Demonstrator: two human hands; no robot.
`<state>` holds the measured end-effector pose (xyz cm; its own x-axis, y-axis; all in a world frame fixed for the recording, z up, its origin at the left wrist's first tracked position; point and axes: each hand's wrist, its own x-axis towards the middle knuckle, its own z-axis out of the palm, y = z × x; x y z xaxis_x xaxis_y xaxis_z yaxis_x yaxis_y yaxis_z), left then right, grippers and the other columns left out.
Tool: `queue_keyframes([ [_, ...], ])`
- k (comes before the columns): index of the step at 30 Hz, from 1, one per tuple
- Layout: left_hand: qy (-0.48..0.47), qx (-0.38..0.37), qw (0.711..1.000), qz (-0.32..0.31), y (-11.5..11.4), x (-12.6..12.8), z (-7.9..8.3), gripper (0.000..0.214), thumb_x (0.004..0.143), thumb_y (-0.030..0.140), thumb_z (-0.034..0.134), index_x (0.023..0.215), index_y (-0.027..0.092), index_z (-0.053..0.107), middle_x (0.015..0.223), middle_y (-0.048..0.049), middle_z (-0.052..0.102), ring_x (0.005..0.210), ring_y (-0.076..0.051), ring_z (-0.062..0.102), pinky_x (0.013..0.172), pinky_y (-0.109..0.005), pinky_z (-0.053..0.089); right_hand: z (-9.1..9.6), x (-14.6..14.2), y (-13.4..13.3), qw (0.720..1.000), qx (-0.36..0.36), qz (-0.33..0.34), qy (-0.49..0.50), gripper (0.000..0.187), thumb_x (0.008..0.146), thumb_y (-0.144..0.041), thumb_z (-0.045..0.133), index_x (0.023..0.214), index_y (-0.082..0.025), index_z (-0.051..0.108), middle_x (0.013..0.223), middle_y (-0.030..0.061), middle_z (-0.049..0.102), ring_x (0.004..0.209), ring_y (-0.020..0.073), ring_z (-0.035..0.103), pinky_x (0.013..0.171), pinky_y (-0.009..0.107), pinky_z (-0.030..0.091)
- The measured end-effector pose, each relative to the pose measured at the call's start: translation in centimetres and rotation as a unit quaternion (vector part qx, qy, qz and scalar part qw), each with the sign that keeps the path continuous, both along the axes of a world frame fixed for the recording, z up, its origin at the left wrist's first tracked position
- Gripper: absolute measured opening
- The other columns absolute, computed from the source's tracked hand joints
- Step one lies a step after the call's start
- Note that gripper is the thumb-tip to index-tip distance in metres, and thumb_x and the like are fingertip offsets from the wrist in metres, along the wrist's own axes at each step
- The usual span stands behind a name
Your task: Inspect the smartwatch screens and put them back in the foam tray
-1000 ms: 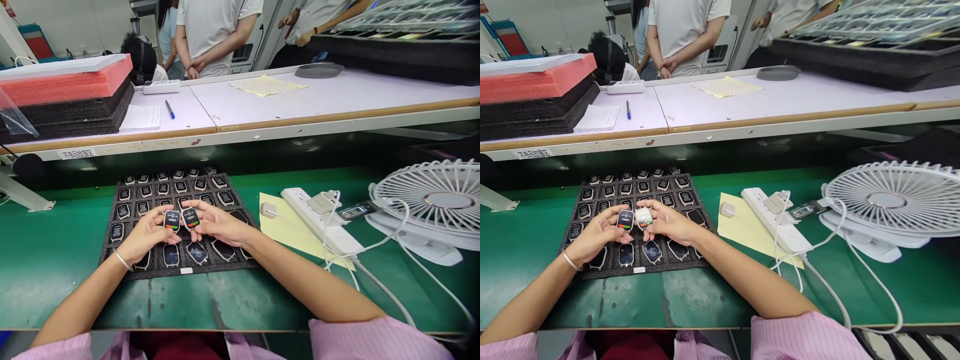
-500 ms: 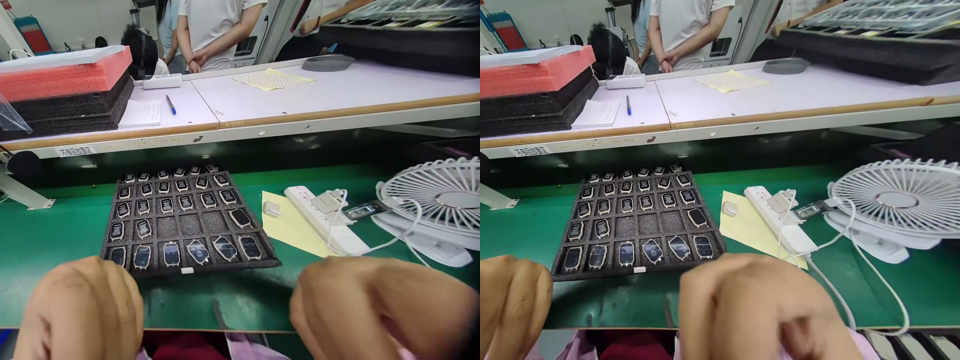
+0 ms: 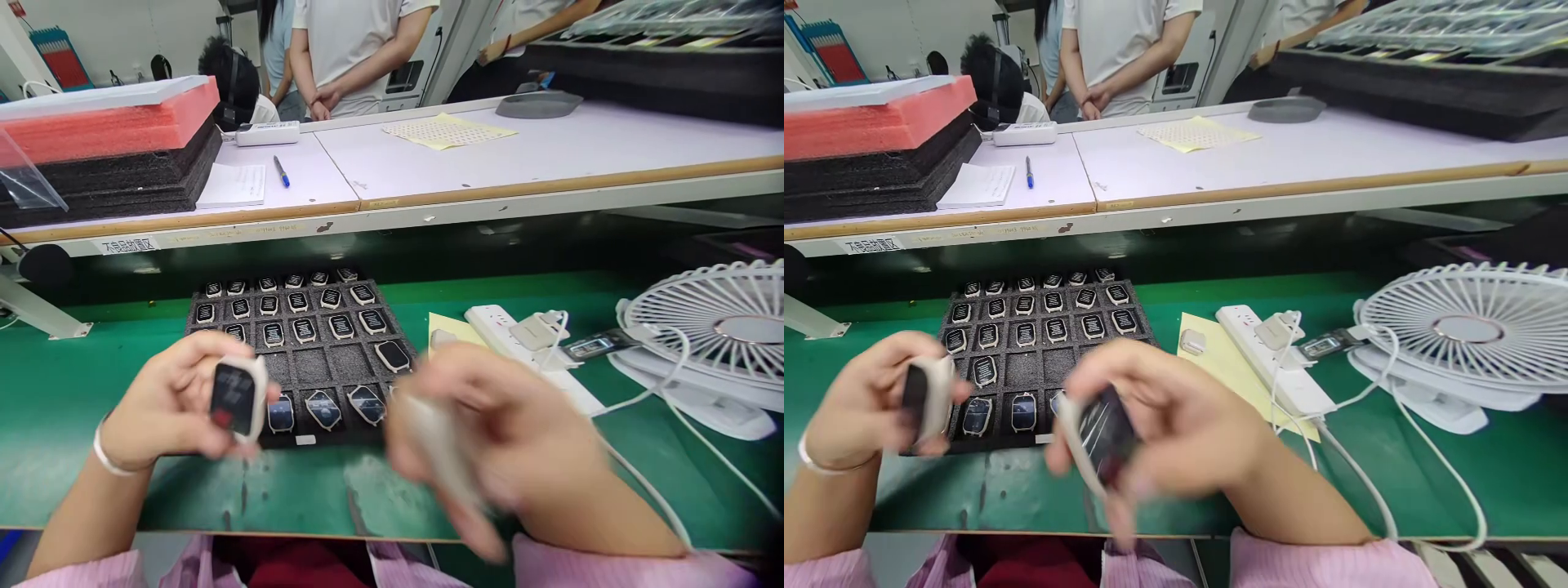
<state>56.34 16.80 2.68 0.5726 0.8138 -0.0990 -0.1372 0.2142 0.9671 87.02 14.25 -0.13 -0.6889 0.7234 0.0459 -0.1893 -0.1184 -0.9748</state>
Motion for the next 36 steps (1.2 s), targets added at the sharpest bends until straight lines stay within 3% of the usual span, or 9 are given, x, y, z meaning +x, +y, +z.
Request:
queue_keyframes([
  [2, 0.050, 0.016, 0.997, 0.054, 2.1, 1.5, -0.8, 0.055, 0.068, 0.023, 0.088, 0.116, 0.025, 0.063, 0.098, -0.0058, 0.075, 0.072, -0.020, 0.075, 0.062, -0.026, 0.061, -0.5, -1.4, 1.7, 0.999, -0.008, -0.025, 0.020, 0.047, 0.089, -0.034, 0.073, 0.127, -0.028, 0.047, 0.113, 0.0084, 0.065, 0.075, 0.0152, 0.073, 0.068, 0.030, 0.058],
  [4, 0.085, 0.020, 0.993, 0.080, 3.3, 2.6, -2.3, 0.058, 0.070, 0.022, 0.084, 0.122, 0.020, 0.058, 0.103, -0.0064, 0.072, 0.077, -0.018, 0.075, 0.068, -0.026, 0.060, -1.8, -2.7, 3.5, 0.998, 0.010, -0.063, 0.002, 0.046, 0.087, -0.028, 0.075, 0.124, -0.025, 0.049, 0.110, 0.0063, 0.063, 0.081, 0.0140, 0.071, 0.074, 0.029, 0.057],
  [11, 0.138, -0.004, 0.989, 0.054, 3.3, 3.7, -6.9, 0.041, 0.080, 0.035, 0.073, 0.115, 0.017, 0.060, 0.086, -0.0021, 0.069, 0.068, -0.013, 0.070, 0.060, -0.021, 0.050, -6.6, -4.0, 5.9, 0.990, -0.014, -0.111, -0.087, 0.047, 0.086, -0.037, 0.074, 0.122, -0.021, 0.049, 0.093, 0.0012, 0.065, 0.061, 0.0091, 0.064, 0.055, 0.023, 0.048],
  [16, 0.147, 0.009, 0.988, 0.050, 3.2, 4.2, -7.3, 0.033, 0.075, 0.033, 0.075, 0.101, 0.017, 0.061, 0.082, -0.0001, 0.066, 0.063, -0.010, 0.061, 0.058, -0.021, 0.049, -7.6, -4.0, 6.1, 0.983, -0.026, -0.138, -0.118, 0.035, 0.081, -0.032, 0.075, 0.105, -0.019, 0.053, 0.087, 0.0005, 0.069, 0.050, 0.0069, 0.059, 0.050, 0.021, 0.044],
  [20, 0.157, 0.032, 0.986, 0.043, 3.3, 4.2, -7.4, 0.035, 0.071, 0.025, 0.075, 0.102, 0.017, 0.060, 0.092, -0.0023, 0.067, 0.077, -0.011, 0.060, 0.066, -0.023, 0.050, -7.7, -3.6, 5.9, 0.985, -0.039, -0.133, -0.104, 0.029, 0.086, -0.024, 0.065, 0.112, -0.019, 0.052, 0.093, 0.0030, 0.070, 0.057, 0.0090, 0.065, 0.053, 0.022, 0.047],
  [24, 0.157, 0.031, 0.987, 0.028, 3.5, 3.7, -7.8, 0.056, 0.066, 0.016, 0.076, 0.117, 0.019, 0.053, 0.102, -0.0028, 0.067, 0.089, -0.012, 0.063, 0.084, -0.026, 0.050, -7.9, -3.1, 5.6, 0.992, -0.058, -0.092, -0.056, 0.051, 0.082, -0.015, 0.062, 0.129, -0.022, 0.045, 0.105, 0.0040, 0.066, 0.074, 0.0130, 0.072, 0.070, 0.028, 0.056],
  [28, 0.162, 0.017, 0.987, -0.007, 3.9, 3.4, -8.6, 0.065, 0.068, 0.017, 0.073, 0.128, 0.020, 0.046, 0.107, -0.0038, 0.064, 0.084, -0.013, 0.065, 0.084, -0.031, 0.052, -8.4, -2.9, 5.7, 0.996, -0.054, -0.052, -0.045, 0.063, 0.077, -0.014, 0.070, 0.131, -0.024, 0.040, 0.106, 0.0022, 0.060, 0.077, 0.0125, 0.070, 0.077, 0.033, 0.057],
  [32, 0.263, 0.130, 0.956, -0.013, 4.5, 3.2, -9.1, 0.050, 0.074, 0.018, 0.067, 0.122, 0.019, 0.052, 0.104, -0.0048, 0.063, 0.082, -0.016, 0.063, 0.082, -0.035, 0.053, -8.7, -3.1, 5.8, 0.972, 0.104, -0.098, -0.185, 0.049, 0.080, -0.015, 0.063, 0.124, -0.021, 0.045, 0.094, 0.0017, 0.060, 0.077, 0.0177, 0.066, 0.077, 0.039, 0.056],
  [36, 0.419, 0.312, 0.852, 0.018, 5.3, 3.1, -9.5, 0.044, 0.075, 0.019, 0.073, 0.117, 0.020, 0.064, 0.114, -0.0081, 0.059, 0.111, -0.027, 0.054, 0.104, -0.048, 0.043, -8.6, -3.6, 5.9, 0.855, 0.338, -0.169, -0.354, 0.042, 0.081, -0.018, 0.065, 0.122, -0.017, 0.056, 0.120, 0.0145, 0.056, 0.109, 0.0297, 0.060, 0.094, 0.051, 0.048],
])
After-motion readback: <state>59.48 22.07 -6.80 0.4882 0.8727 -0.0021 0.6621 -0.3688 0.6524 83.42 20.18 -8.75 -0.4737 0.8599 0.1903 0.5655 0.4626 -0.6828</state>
